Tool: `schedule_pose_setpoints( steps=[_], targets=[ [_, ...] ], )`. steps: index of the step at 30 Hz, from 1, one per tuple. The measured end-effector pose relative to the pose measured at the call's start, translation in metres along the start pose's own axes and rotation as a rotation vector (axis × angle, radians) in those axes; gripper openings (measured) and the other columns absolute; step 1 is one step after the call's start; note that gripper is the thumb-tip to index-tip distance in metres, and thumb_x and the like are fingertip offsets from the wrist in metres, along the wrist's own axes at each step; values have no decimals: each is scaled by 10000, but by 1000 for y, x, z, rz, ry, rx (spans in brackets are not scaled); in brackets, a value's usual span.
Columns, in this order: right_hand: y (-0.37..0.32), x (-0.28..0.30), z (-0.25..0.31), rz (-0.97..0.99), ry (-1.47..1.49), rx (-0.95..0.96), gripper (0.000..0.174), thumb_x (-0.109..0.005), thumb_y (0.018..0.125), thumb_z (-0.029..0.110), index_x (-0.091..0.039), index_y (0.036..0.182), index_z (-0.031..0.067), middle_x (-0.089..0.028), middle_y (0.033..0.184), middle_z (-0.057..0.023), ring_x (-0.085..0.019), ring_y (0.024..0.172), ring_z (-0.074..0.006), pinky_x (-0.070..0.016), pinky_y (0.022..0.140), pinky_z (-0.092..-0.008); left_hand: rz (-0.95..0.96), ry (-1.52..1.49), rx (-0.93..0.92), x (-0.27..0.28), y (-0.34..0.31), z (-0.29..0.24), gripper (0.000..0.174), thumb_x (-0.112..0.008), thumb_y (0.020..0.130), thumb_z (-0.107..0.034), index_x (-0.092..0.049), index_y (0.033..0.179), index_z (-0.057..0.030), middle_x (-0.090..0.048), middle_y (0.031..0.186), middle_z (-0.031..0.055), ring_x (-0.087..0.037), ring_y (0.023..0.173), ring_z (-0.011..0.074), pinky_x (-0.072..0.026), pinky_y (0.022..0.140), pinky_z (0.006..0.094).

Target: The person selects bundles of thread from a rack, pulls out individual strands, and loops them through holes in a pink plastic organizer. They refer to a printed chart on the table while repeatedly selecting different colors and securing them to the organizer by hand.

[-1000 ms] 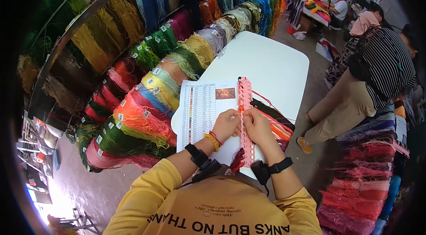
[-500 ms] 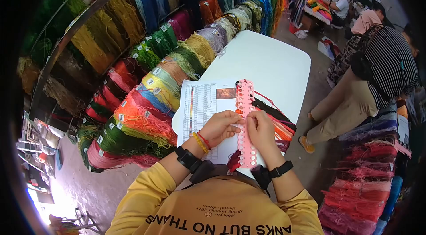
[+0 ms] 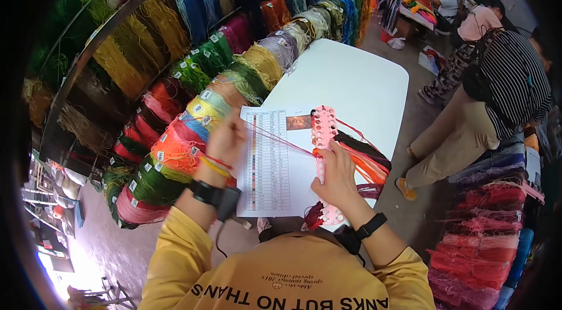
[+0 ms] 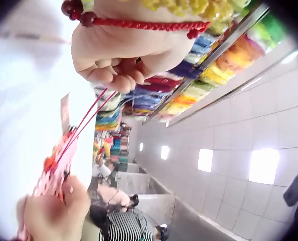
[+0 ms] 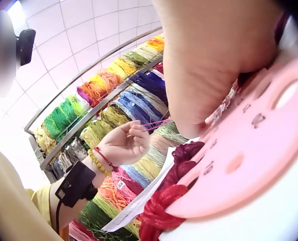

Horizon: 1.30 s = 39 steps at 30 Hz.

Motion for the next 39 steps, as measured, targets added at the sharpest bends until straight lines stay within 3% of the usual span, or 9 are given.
schedule_pose_setpoints(
  steps=[3, 6, 9, 12, 14, 16, 26, 31, 39],
  targets=[
    [0, -1, -3, -14, 33, -10, 632, -631, 591, 104, -402, 1177, 56, -325, 1265, -212, -307, 1182, -389, -265, 948, -481, -68, 138, -294, 18, 21, -99, 284, -474, 870, -144, -449, 588, -114, -427, 507, 9, -413, 459, 109, -324, 446, 225],
    [-1, -1, -4, -21, 75, -31, 638, -629, 588, 96, -396, 1182, 59, -323, 1271, -216, -306, 1191, -386, -262, 955, -483, -35, 225, -515, 56, 52, -182, 170, -569, 822, -212, -543, 753, -59, -554, 729, 67, -529, 655, 163, -432, 582, 273],
    [0, -1, -6, -27, 117, -35, 642, -627, 589, 91, -390, 1185, 56, -329, 1270, -224, -312, 1197, -388, -261, 965, -485, -330, 1702, -1312, 38, 29, -190, 289, -627, 759, -229, -572, 961, -29, -560, 987, 154, -542, 928, 275, -446, 802, 360],
    [1, -2, -12, -53, 174, -34, 644, -631, 592, 92, -388, 1187, 51, -341, 1261, -231, -320, 1198, -395, -263, 977, -481, -393, 1798, -1386, 14, -14, -154, 407, -646, 722, -219, -535, 1074, -47, -511, 1123, 175, -481, 1061, 329, -393, 908, 367],
    [1, -1, -15, -65, 189, -36, 647, -638, 592, 97, -388, 1187, 48, -350, 1253, -234, -325, 1195, -399, -269, 981, -479, -78, 1551, -1080, 22, -26, -115, 363, -630, 742, -226, -544, 1044, -44, -535, 1077, 178, -529, 985, 316, -429, 846, 356],
    [1, 1, -17, -42, 168, -35, 627, -643, 597, 111, -405, 1173, 43, -351, 1252, -233, -326, 1191, -403, -274, 980, -480, 93, 1578, -331, 25, -45, -66, 356, -623, 768, -242, -548, 1039, -23, -563, 1027, 170, -576, 853, 272, -466, 730, 328],
    [-10, 41, 0, 21, -292, -141, 664, -700, 593, 373, -482, 1136, 59, -417, 1205, -187, -392, 1107, -354, -319, 899, -465, -137, 1625, -379, 90, -82, 32, 625, -674, 710, -403, -420, 1136, -23, -562, 947, 218, -574, 860, 369, -469, 718, 417],
    [-26, 57, -5, 97, -287, -313, 714, -701, 611, 418, -459, 1177, 57, -472, 1098, -157, -437, 1063, -319, -346, 864, -469, -200, 1449, -92, 83, -98, 31, 628, -701, 705, -347, -377, 1137, -28, -585, 682, 118, -605, 658, 302, -473, 628, 381],
    [-55, 79, 6, 180, -325, -524, 796, -694, 601, 499, -436, 1215, 62, -483, 1080, -150, -457, 1022, -307, -367, 849, -476, -122, 1137, -149, 111, -79, 57, 517, -696, 716, -117, -408, 1120, 30, -535, 610, 55, -531, 550, 146, -440, 564, 272]
  ],
)
Point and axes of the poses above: each hand's wrist, its own y-axis towards the middle knuckle, its own x-axis out of the back of the hand, z = x × y, the point moved 3 cm from there along y, towards the middle knuckle
